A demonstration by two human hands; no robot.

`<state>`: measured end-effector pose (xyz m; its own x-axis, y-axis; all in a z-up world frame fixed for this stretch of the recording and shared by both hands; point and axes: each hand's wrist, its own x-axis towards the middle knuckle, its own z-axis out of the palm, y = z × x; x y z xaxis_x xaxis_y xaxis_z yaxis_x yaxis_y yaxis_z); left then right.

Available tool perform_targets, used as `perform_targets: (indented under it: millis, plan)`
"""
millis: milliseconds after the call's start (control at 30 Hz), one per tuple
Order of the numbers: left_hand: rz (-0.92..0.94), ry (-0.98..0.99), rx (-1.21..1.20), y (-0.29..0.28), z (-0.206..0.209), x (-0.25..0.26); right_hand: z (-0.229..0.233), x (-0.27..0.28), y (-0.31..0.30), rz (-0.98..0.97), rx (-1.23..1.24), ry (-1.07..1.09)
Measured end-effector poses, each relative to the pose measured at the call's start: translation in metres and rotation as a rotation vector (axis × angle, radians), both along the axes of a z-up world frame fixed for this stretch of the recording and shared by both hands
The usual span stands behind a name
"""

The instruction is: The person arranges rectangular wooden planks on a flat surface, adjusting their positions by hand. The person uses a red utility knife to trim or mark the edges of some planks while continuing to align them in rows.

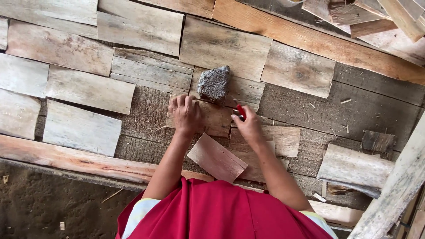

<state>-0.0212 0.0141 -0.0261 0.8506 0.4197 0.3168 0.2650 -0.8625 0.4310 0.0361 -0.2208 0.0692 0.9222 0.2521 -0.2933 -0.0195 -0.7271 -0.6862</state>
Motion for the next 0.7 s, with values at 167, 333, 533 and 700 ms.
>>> perform_targets:
  millis: [167, 333, 533, 700]
  plan:
    - [-0.098, -0.092, -0.288, -0.014, 0.048, 0.027, -0.019, 0.031, -0.016, -0.205, -0.011, -0.047]
    - [-0.208, -0.074, -0.326, -0.029, 0.075, 0.052, -0.016, 0.048, -0.020, -0.222, -0.043, 0.010]
    - [-0.166, 0.315, -0.326, -0.042, 0.086, 0.065, -0.024, 0.065, -0.026, -0.011, -0.271, -0.075]
    - [-0.181, 0.370, -0.409, -0.035, 0.111, 0.079, -0.022, 0.075, -0.020, 0.124, -0.375, -0.097]
